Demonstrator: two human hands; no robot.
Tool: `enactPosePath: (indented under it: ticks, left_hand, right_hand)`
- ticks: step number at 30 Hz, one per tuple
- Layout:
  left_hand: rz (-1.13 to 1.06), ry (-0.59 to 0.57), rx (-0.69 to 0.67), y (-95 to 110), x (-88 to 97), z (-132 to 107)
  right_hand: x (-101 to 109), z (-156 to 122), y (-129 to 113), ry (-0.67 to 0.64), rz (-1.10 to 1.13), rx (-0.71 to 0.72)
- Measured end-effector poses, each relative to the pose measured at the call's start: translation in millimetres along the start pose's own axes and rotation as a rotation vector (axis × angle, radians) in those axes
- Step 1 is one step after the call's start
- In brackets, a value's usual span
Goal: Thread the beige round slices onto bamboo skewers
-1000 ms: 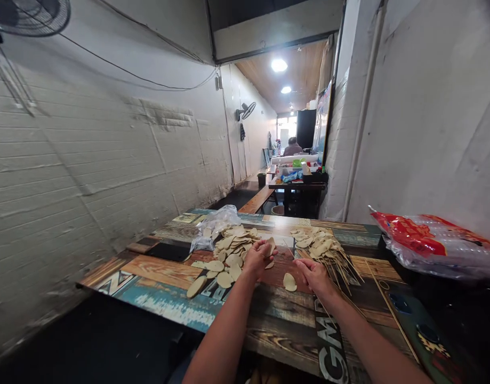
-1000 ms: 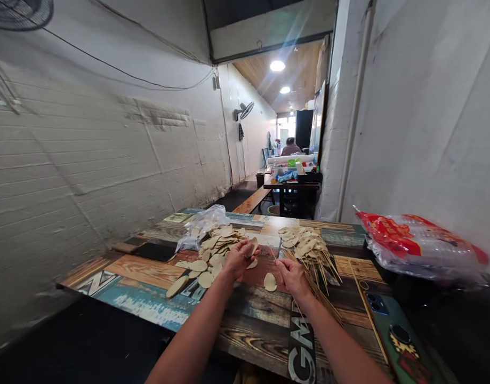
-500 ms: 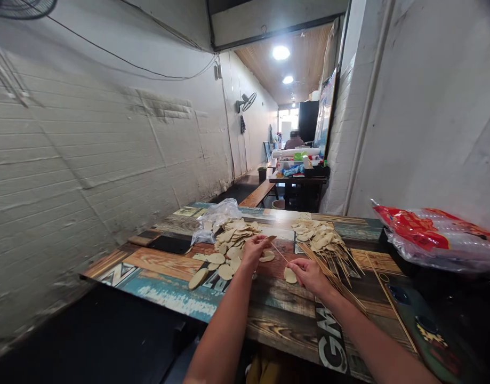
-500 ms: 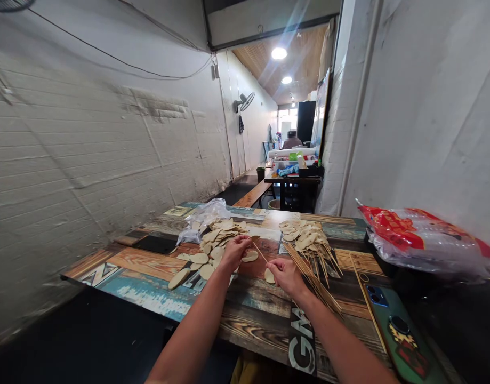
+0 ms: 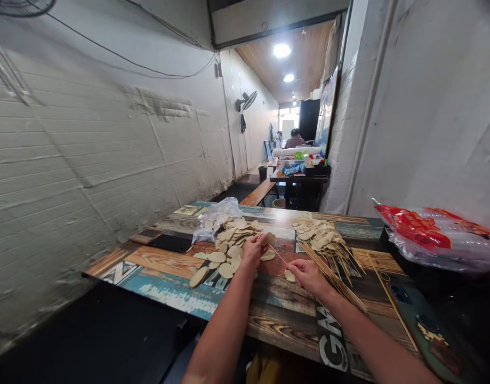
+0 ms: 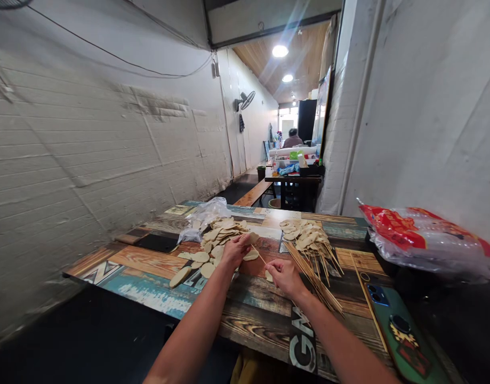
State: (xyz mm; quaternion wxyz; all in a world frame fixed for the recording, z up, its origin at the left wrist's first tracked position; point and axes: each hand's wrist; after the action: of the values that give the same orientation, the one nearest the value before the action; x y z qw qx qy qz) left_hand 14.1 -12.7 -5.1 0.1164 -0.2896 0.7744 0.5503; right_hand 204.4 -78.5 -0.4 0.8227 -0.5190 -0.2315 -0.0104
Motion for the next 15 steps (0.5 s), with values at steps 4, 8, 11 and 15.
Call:
enactPosePath:
  ticks: [4,8,11,15]
  left_hand:
    - [0.027,-0.028,0.042,2.0,-1.0,-4.2]
    - [0.0,-0.076,0.102,1.9,-1.9,-6.0]
    - [-0.019,-0.089,0.113,1.5,-2.5,-5.8]
    - [-0.041,-0.096,0.114,2.1,-4.1,-8.1]
  right_hand:
    - [-1.3,0.3,2.1,0.018,-0.006,0.001]
    - [-2.0,0.2,4.9,0.024,-0.016,0.016]
    - [-2.2,0.3,7.7,0.023,-0.03,0.014]
    - [-2.7,0.9,10.0,0.024,-0.03,0.009]
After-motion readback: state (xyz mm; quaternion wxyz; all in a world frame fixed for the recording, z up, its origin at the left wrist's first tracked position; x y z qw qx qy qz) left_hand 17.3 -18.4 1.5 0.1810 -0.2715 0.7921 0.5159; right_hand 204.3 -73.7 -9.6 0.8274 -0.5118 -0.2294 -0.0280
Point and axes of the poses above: each hand's wrist, its own z-axis towards the middle knuckle, its own x-axis out of the back of the hand, y = z × x, and after that the axes turned 15 degrees about x, right-handed
